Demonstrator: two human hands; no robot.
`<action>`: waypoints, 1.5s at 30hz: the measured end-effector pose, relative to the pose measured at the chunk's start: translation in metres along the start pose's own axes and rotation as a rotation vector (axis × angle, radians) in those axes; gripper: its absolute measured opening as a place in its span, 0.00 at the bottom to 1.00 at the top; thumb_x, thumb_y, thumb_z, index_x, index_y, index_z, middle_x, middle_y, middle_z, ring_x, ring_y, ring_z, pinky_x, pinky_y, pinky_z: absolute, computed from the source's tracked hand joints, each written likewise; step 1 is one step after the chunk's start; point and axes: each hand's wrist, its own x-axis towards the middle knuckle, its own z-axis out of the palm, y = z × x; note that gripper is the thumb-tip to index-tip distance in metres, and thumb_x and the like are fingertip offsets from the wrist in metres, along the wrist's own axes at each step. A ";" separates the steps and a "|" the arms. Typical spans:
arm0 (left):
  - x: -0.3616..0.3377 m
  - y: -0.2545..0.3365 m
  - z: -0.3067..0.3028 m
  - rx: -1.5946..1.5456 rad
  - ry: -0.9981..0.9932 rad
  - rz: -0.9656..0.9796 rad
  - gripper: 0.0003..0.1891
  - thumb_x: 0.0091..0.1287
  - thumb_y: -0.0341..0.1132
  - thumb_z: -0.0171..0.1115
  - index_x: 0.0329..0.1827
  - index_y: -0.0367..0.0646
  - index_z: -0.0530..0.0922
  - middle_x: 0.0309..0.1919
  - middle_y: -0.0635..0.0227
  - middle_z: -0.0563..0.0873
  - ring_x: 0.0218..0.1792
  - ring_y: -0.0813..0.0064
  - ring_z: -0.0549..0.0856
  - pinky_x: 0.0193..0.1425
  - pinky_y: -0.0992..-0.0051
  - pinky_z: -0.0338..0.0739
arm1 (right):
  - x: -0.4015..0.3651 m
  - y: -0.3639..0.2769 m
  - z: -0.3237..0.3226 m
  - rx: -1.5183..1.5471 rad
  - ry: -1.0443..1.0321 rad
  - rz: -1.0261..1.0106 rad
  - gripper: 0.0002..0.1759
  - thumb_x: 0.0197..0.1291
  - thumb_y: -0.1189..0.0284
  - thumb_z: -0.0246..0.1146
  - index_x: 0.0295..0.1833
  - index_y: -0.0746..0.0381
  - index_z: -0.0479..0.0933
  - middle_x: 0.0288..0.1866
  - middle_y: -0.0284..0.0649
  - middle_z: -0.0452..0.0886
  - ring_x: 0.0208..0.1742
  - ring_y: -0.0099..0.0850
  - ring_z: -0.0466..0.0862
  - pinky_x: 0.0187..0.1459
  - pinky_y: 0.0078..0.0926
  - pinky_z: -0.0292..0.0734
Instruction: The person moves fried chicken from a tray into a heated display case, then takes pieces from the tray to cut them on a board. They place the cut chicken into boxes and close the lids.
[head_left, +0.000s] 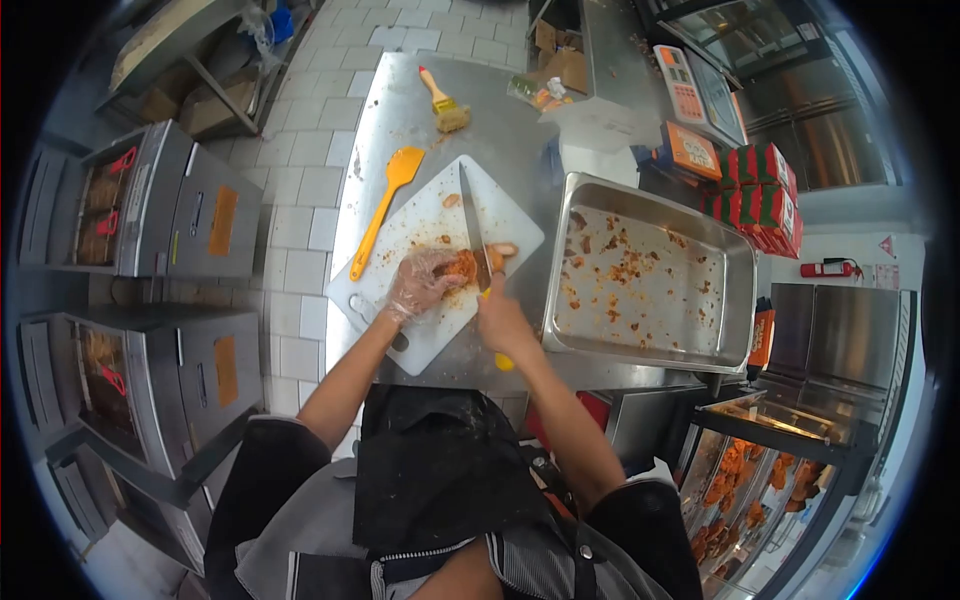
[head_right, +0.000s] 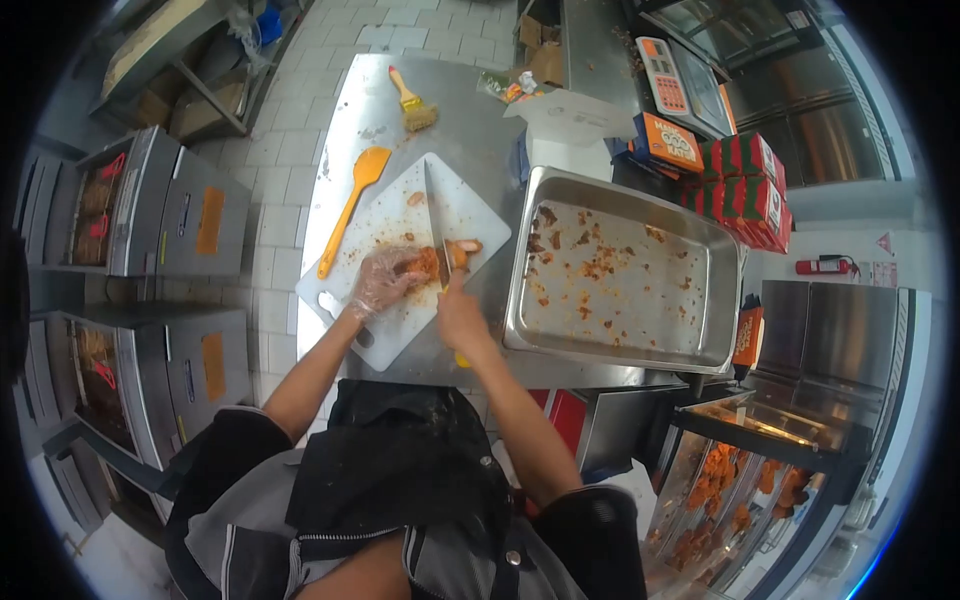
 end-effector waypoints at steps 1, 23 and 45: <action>0.006 0.008 -0.003 -0.160 0.112 0.011 0.18 0.60 0.46 0.73 0.43 0.42 0.84 0.44 0.59 0.88 0.45 0.63 0.87 0.49 0.66 0.82 | -0.010 -0.018 -0.026 0.001 0.020 -0.007 0.18 0.73 0.69 0.49 0.60 0.69 0.57 0.32 0.70 0.80 0.38 0.68 0.81 0.42 0.61 0.74; 0.060 0.049 0.006 0.181 -0.237 0.440 0.24 0.58 0.37 0.71 0.60 0.51 0.81 0.64 0.60 0.78 0.71 0.57 0.71 0.77 0.49 0.55 | -0.023 0.041 0.040 -0.051 0.449 0.211 0.15 0.73 0.72 0.48 0.57 0.73 0.61 0.28 0.59 0.82 0.31 0.56 0.85 0.31 0.53 0.79; -0.079 0.341 0.172 -0.692 -1.526 -0.282 0.27 0.67 0.46 0.67 0.67 0.46 0.76 0.54 0.68 0.85 0.52 0.77 0.83 0.50 0.71 0.81 | -0.370 0.085 0.106 0.609 1.094 0.996 0.20 0.66 0.62 0.63 0.55 0.64 0.74 0.41 0.53 0.86 0.46 0.51 0.85 0.48 0.44 0.78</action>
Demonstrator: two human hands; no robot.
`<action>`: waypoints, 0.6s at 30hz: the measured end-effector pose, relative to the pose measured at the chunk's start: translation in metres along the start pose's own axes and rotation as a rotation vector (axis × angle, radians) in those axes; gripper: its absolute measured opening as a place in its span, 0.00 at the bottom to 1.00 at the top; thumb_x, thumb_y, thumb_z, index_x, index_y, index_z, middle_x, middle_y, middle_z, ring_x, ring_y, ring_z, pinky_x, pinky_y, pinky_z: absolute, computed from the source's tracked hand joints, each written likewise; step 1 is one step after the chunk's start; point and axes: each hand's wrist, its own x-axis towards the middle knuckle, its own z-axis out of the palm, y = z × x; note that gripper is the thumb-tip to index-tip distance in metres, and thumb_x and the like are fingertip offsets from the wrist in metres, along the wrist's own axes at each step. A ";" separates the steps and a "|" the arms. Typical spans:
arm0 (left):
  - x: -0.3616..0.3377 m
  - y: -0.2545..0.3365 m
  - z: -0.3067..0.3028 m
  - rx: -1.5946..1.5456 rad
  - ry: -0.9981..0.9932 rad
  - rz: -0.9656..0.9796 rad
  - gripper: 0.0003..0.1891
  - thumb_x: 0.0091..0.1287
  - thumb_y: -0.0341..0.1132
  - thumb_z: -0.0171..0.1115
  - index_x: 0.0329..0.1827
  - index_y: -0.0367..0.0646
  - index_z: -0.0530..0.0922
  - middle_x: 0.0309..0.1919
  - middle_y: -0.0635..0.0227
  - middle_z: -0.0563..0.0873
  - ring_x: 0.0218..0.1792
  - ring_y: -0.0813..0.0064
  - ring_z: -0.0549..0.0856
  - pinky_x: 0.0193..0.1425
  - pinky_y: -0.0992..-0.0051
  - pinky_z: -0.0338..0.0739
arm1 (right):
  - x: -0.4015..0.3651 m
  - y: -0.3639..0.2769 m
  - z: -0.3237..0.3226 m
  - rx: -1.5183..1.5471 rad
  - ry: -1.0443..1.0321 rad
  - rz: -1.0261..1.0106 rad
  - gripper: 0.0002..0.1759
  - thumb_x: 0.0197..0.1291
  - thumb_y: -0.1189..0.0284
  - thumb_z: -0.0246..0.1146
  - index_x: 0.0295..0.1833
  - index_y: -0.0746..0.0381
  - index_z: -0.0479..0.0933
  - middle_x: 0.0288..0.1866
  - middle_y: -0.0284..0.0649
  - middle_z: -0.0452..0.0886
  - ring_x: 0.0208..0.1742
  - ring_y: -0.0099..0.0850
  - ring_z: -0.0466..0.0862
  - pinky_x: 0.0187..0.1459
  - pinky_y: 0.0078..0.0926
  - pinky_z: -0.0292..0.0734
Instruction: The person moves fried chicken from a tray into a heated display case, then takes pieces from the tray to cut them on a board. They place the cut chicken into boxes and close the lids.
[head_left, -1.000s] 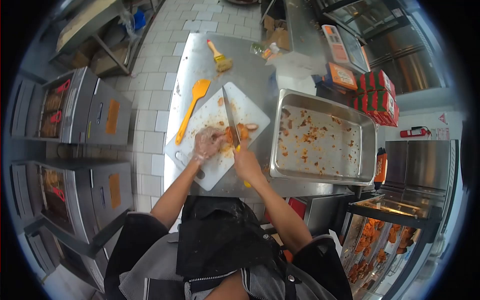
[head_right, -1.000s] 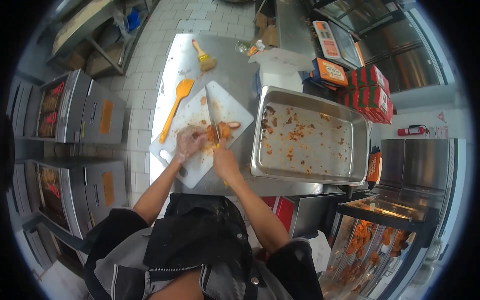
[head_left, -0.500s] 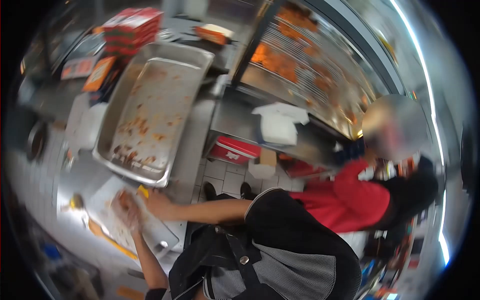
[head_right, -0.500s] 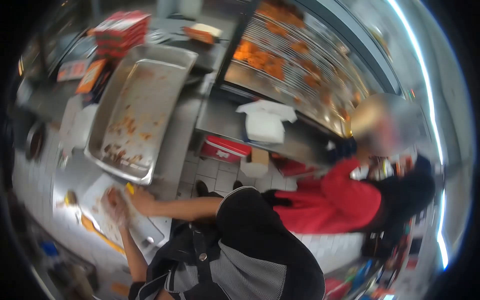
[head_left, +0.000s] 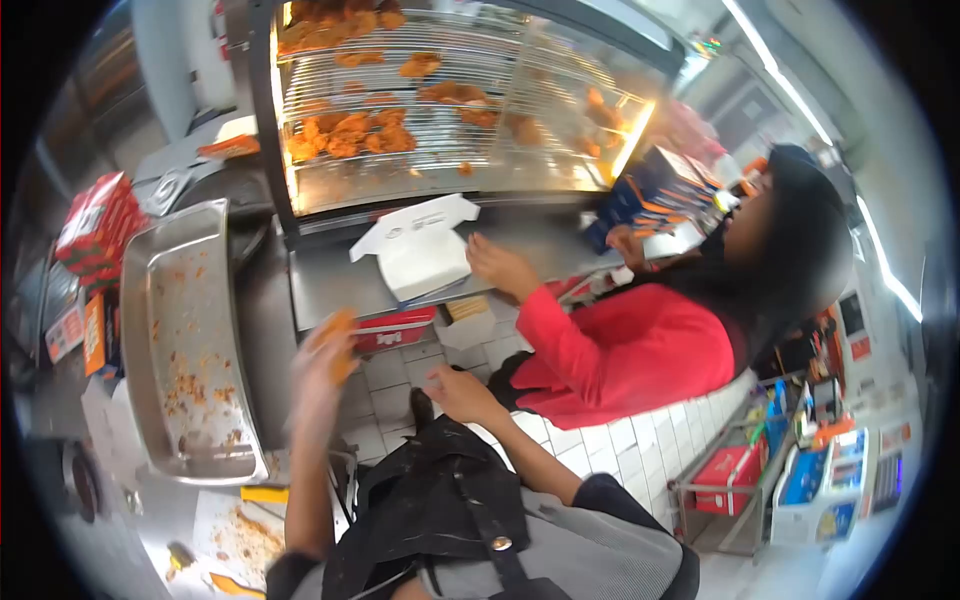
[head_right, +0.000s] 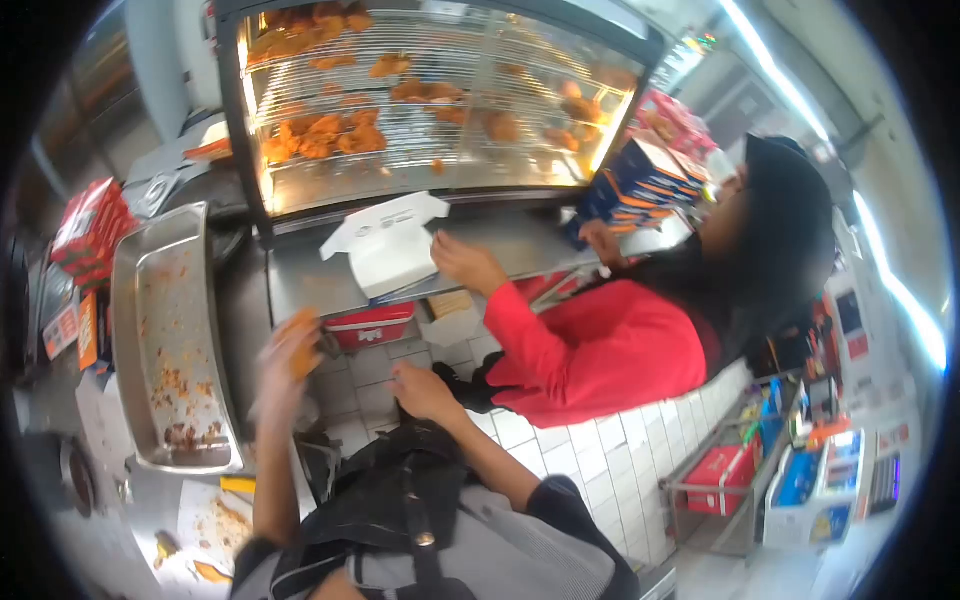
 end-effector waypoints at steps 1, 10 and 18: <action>0.032 -0.013 0.032 -0.017 -0.025 -0.033 0.26 0.66 0.46 0.69 0.65 0.46 0.78 0.53 0.68 0.85 0.48 0.78 0.83 0.48 0.72 0.81 | -0.005 0.005 -0.001 0.026 -0.039 0.043 0.19 0.67 0.62 0.63 0.56 0.64 0.74 0.42 0.53 0.86 0.47 0.51 0.85 0.48 0.43 0.78; 0.236 -0.101 0.146 0.864 -0.118 0.375 0.31 0.64 0.53 0.67 0.67 0.46 0.77 0.56 0.51 0.85 0.51 0.59 0.85 0.57 0.61 0.76 | -0.027 0.037 0.005 0.271 -0.383 0.102 0.20 0.67 0.61 0.63 0.54 0.66 0.75 0.43 0.51 0.87 0.48 0.47 0.87 0.50 0.36 0.79; 0.143 -0.104 0.068 0.875 0.124 0.436 0.25 0.67 0.50 0.62 0.60 0.42 0.78 0.54 0.46 0.83 0.54 0.50 0.83 0.61 0.59 0.76 | 0.011 0.040 -0.008 0.337 -0.118 0.118 0.16 0.69 0.65 0.59 0.54 0.66 0.75 0.41 0.49 0.87 0.44 0.44 0.87 0.47 0.37 0.79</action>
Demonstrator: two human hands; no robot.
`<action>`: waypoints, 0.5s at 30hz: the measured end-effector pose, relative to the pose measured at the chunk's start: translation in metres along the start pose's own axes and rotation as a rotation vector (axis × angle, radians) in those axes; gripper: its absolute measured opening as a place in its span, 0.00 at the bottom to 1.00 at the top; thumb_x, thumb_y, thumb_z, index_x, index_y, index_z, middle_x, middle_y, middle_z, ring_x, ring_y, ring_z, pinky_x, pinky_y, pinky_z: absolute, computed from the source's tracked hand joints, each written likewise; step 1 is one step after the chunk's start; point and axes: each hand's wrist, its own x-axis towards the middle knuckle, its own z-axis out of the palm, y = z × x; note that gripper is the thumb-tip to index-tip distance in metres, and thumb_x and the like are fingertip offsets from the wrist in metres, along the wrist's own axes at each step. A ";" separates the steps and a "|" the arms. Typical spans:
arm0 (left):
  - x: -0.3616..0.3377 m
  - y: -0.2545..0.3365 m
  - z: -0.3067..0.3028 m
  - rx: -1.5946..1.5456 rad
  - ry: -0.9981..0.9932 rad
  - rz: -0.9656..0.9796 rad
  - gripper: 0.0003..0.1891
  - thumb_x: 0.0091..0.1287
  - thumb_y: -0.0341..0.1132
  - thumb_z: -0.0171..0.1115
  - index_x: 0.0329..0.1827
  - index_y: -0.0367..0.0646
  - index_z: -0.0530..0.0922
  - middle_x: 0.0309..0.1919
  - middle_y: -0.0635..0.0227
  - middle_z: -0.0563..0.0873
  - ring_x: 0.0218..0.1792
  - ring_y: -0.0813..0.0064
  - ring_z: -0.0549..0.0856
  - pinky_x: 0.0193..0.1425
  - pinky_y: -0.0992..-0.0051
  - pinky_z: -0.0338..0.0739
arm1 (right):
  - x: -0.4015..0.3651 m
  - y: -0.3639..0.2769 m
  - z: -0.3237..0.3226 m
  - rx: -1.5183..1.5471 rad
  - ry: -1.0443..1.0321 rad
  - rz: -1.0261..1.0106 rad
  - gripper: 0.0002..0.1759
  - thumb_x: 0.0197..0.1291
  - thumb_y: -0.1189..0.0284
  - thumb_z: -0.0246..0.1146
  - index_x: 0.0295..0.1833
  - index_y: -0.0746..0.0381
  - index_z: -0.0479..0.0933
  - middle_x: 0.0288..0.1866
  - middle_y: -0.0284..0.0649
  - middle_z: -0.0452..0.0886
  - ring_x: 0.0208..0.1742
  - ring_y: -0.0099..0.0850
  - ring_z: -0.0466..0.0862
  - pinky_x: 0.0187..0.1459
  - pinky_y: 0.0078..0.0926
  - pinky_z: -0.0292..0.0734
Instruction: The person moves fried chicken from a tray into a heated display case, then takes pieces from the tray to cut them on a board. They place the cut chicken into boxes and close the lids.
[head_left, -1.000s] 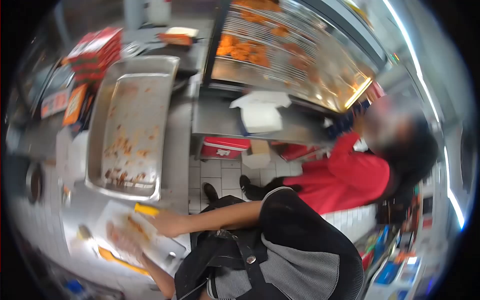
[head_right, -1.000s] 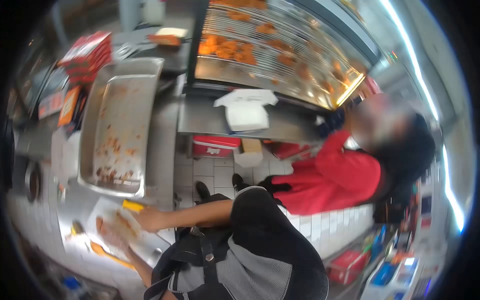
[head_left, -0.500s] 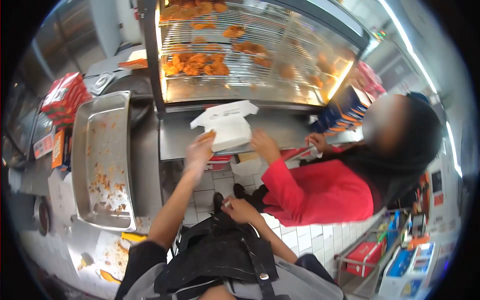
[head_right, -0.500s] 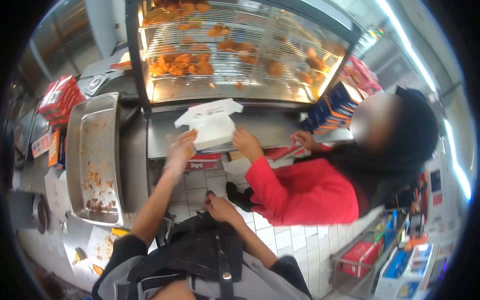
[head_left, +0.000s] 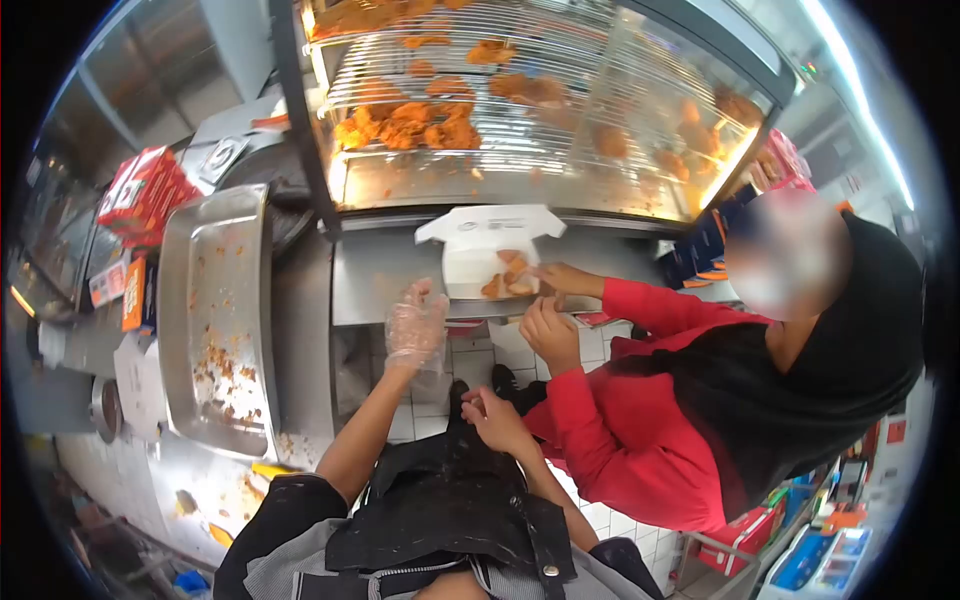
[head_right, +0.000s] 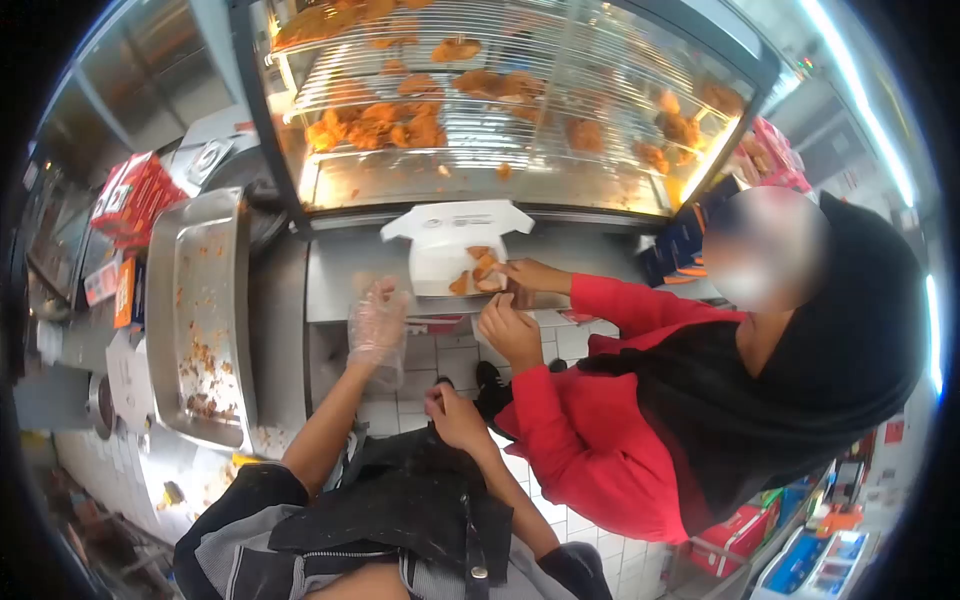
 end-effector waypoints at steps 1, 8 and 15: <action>-0.009 -0.005 -0.017 0.000 -0.028 -0.223 0.23 0.68 0.49 0.62 0.58 0.41 0.79 0.51 0.47 0.85 0.50 0.51 0.85 0.58 0.61 0.78 | 0.008 -0.005 0.005 0.043 -0.008 -0.032 0.16 0.69 0.66 0.59 0.54 0.66 0.75 0.41 0.49 0.87 0.43 0.44 0.87 0.47 0.37 0.79; -0.135 0.040 -0.193 -0.237 0.194 -0.287 0.17 0.68 0.33 0.61 0.60 0.42 0.79 0.51 0.62 0.87 0.50 0.72 0.85 0.56 0.71 0.79 | 0.047 -0.071 0.082 0.141 -0.521 -0.033 0.17 0.76 0.64 0.54 0.60 0.66 0.73 0.46 0.44 0.84 0.44 0.30 0.85 0.45 0.28 0.82; -0.264 0.009 -0.275 -0.039 0.423 -0.177 0.15 0.70 0.39 0.61 0.54 0.45 0.85 0.58 0.55 0.84 0.56 0.62 0.85 0.60 0.67 0.80 | 0.154 -0.177 0.240 0.187 -0.191 -0.082 0.29 0.63 0.58 0.70 0.63 0.60 0.70 0.48 0.40 0.81 0.45 0.29 0.81 0.39 0.31 0.81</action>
